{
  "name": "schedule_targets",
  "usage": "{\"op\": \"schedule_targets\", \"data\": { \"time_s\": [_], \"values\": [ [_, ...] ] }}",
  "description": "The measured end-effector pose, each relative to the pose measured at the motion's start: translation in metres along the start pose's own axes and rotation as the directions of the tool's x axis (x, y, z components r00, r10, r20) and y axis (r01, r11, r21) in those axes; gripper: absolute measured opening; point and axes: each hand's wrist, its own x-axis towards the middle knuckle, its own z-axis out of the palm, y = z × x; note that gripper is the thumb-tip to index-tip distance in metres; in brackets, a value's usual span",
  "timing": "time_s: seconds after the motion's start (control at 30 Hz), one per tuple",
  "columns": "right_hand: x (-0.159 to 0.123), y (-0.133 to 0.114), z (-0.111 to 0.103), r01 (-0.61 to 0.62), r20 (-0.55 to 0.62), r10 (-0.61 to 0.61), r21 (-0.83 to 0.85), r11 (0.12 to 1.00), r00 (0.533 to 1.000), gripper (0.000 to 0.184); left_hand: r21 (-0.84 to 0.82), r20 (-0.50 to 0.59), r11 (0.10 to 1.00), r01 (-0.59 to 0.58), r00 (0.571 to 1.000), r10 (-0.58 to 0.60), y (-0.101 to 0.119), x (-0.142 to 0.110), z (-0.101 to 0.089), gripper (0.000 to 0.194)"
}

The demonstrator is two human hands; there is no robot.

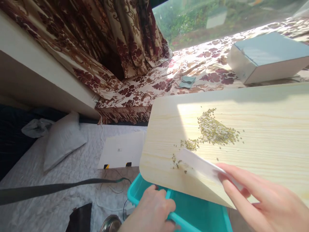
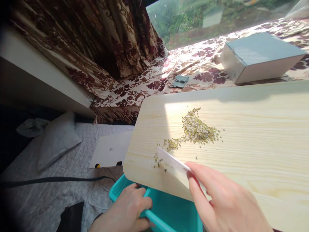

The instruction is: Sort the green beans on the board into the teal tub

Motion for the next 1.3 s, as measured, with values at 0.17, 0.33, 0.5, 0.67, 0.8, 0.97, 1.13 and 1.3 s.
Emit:
{"op": "schedule_targets", "data": {
  "time_s": [0.17,0.33,0.5,0.67,0.8,0.97,1.13,1.3],
  "values": [
    [-0.019,-0.014,-0.018,-0.184,-0.009,0.184,-0.008,0.983,0.983,0.030,-0.051,-0.136,0.997,0.060,0.989,-0.067,0.002,-0.006,-0.009,0.031],
    [-0.027,-0.027,-0.030,-0.169,0.026,0.170,-0.054,0.984,0.985,0.029,-0.089,-0.199,0.995,0.042,0.978,-0.059,0.010,-0.013,-0.014,0.030],
    [-0.028,-0.024,-0.040,-0.142,0.022,0.143,-0.047,0.989,0.989,0.029,-0.106,-0.253,0.993,0.052,0.964,-0.078,0.020,-0.016,-0.011,0.030],
    [-0.029,-0.015,-0.035,-0.130,-0.003,0.130,-0.015,0.991,0.991,0.027,-0.068,-0.242,0.997,0.034,0.969,-0.050,0.025,-0.010,-0.012,0.032],
    [-0.031,-0.008,-0.027,-0.129,-0.019,0.130,0.044,0.991,0.991,0.026,-0.016,-0.213,1.000,-0.004,0.977,0.000,0.023,-0.008,-0.015,0.037],
    [-0.048,0.019,-0.021,-0.143,-0.027,0.143,0.009,0.990,0.989,0.031,-0.033,-0.173,0.998,0.044,0.984,-0.049,0.026,-0.009,-0.013,0.037],
    [-0.066,0.013,-0.005,-0.179,-0.085,0.176,-0.036,0.983,0.981,0.034,-0.114,-0.217,0.989,0.097,0.969,-0.120,0.032,-0.012,-0.003,0.027],
    [-0.063,-0.030,-0.009,-0.139,-0.010,0.139,-0.044,0.989,0.990,0.032,-0.125,-0.294,0.985,0.116,0.944,-0.148,0.038,-0.022,0.010,0.022]
  ]
}}
